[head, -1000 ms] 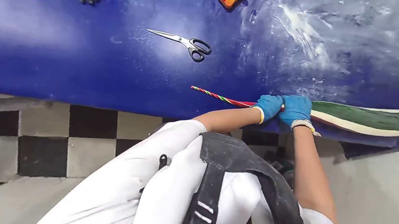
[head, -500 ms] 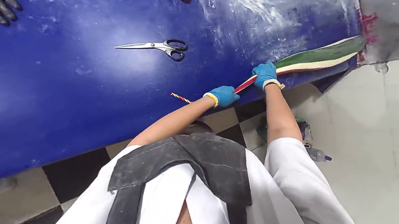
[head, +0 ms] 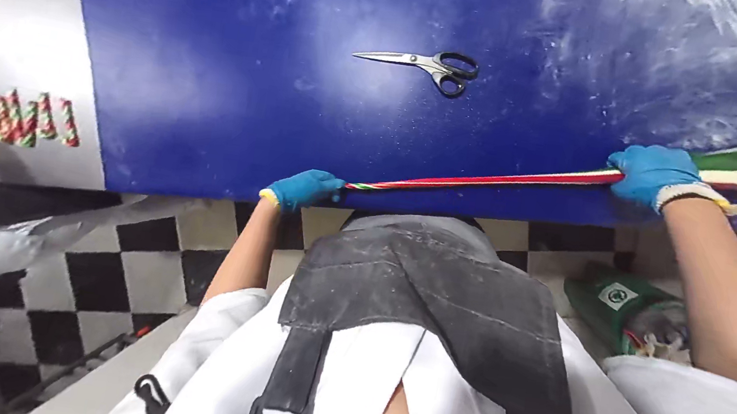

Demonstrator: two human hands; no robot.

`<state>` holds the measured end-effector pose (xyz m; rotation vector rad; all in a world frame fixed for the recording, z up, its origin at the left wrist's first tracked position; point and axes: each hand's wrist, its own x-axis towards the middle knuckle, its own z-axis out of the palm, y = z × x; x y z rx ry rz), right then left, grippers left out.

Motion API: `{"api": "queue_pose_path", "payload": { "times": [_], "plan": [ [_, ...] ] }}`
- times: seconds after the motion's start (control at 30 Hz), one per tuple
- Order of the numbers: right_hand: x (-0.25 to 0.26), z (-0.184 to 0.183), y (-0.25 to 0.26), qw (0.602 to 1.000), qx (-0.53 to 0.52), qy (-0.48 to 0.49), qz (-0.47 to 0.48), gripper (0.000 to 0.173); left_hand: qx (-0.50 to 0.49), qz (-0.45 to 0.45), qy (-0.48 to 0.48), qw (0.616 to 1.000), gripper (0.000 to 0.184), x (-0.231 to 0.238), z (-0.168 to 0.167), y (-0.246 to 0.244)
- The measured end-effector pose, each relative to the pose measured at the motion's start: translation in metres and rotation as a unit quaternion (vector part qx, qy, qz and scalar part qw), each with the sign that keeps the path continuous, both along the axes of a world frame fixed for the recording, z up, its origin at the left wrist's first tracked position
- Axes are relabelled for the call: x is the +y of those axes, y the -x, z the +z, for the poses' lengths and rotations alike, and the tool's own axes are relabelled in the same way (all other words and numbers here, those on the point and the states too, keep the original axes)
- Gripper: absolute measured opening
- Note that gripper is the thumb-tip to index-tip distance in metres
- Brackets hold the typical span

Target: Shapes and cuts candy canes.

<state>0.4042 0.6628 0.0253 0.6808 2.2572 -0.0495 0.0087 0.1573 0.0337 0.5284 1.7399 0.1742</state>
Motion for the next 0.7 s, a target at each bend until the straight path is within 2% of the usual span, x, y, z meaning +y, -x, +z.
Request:
{"api": "queue_pose_path", "payload": {
  "times": [0.03, 0.1, 0.13, 0.17, 0.23, 0.27, 0.33, 0.47, 0.6, 0.7],
  "plan": [
    [0.002, 0.001, 0.006, 0.999, -0.025, 0.03, 0.022, 0.024, 0.091, 0.007, 0.06, 0.994, 0.051, -0.012, 0.009, 0.002],
    [0.0, 0.001, 0.018, 0.993, -0.067, 0.084, 0.055, 0.023, 0.325, -0.003, 0.131, 0.937, 0.047, -0.013, 0.024, -0.026],
    [-0.006, -0.001, 0.024, 0.989, -0.08, 0.108, 0.062, 0.025, 0.429, -0.005, 0.099, 0.898, 0.045, -0.007, 0.024, -0.053],
    [-0.011, -0.002, 0.03, 0.986, -0.088, 0.129, 0.064, 0.028, 0.496, -0.006, 0.032, 0.868, 0.051, 0.0, 0.014, -0.082],
    [-0.018, -0.003, 0.04, 0.983, -0.087, 0.151, 0.051, 0.032, 0.528, 0.004, -0.086, 0.845, 0.074, 0.029, -0.021, -0.135],
    [-0.02, -0.001, 0.044, 0.983, -0.088, 0.157, 0.046, 0.034, 0.532, 0.019, -0.102, 0.84, 0.088, 0.047, -0.036, -0.154],
    [-0.02, 0.0, 0.043, 0.981, -0.091, 0.167, 0.046, 0.038, 0.563, 0.065, -0.098, 0.818, 0.098, 0.083, -0.057, -0.16],
    [-0.02, 0.002, 0.04, 0.98, -0.094, 0.166, 0.056, 0.041, 0.545, 0.094, -0.032, 0.833, 0.097, 0.146, -0.061, -0.091],
    [-0.022, 0.005, 0.042, 0.982, -0.093, 0.154, 0.055, 0.041, 0.55, 0.121, -0.049, 0.825, 0.095, 0.186, -0.066, -0.03],
    [-0.029, 0.008, 0.043, 0.983, -0.084, 0.159, 0.044, 0.042, 0.561, 0.128, -0.115, 0.81, 0.083, 0.208, -0.059, -0.01]
  ]
}}
